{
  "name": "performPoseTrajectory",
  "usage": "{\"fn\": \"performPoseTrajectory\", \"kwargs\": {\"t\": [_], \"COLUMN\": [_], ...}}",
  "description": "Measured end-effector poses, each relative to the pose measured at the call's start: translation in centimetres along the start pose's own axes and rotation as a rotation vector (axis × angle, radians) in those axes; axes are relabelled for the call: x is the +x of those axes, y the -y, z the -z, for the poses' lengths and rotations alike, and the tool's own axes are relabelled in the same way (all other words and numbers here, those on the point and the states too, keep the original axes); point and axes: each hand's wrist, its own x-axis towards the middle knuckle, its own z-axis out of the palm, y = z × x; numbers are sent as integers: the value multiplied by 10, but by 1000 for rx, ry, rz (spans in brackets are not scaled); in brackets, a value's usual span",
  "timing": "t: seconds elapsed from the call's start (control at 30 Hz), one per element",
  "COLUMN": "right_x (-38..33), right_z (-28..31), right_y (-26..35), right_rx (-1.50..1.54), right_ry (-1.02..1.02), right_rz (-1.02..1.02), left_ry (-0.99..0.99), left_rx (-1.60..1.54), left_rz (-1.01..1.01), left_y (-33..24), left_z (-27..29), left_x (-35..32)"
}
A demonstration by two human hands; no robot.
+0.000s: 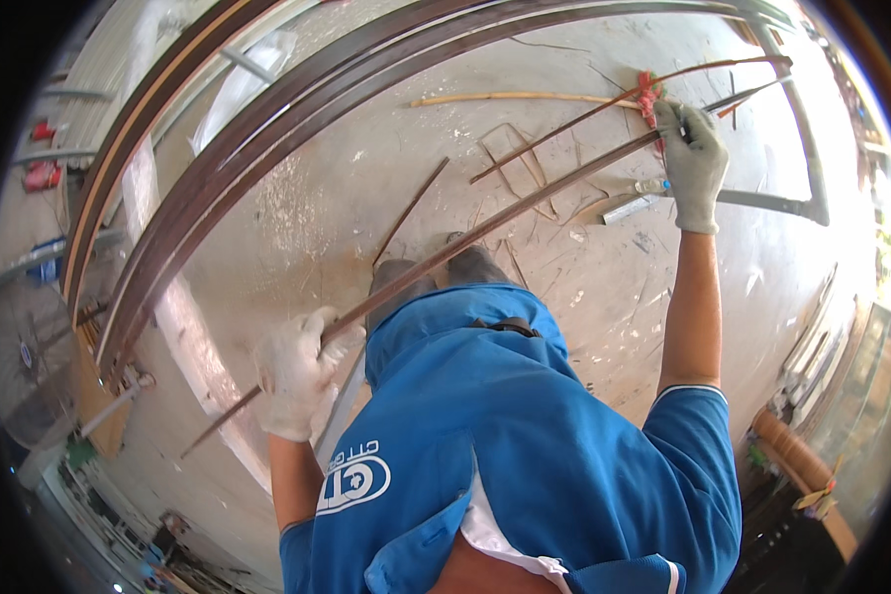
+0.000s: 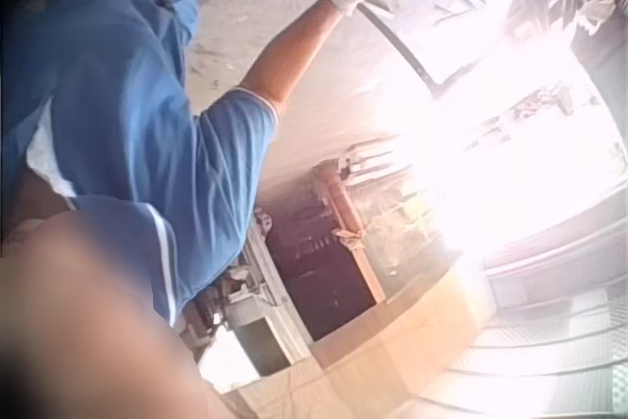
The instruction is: The person scrapes the surface of long, curved metal rods using a small handheld scraper. They hold the rods with one hand and scrape along the length with the other, occasionally repositioning the rods to access different sections.
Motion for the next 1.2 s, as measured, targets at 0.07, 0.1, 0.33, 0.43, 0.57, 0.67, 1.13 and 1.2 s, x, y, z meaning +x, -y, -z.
{"fn": "performPoseTrajectory", "kwargs": {"t": [0.07,0.1,0.33,0.43,0.57,0.67,1.13,1.2], "right_x": [1,-4,-59,-62,-42,-10,207,226], "right_z": [8,13,54,68,84,97,94,92], "right_y": [-16,-19,-17,-29,-50,-76,-327,-346], "right_rx": [22,50,97,291,561,431,-501,-566], "right_ry": [-175,-222,15,-17,-193,-196,21,27], "right_rz": [37,-47,-632,-626,-580,-523,-238,-156], "left_ry": [-23,1,22,74,105,177,14,-11], "left_rx": [-23,-21,82,98,177,268,188,179], "left_rz": [-84,-87,-287,-291,-334,-266,97,102], "left_y": [-2,-4,-9,-18,-37,-55,-141,-141], "left_z": [-3,-5,-7,-7,-11,-16,-47,-52], "left_x": [0,1,22,26,33,40,77,72]}}
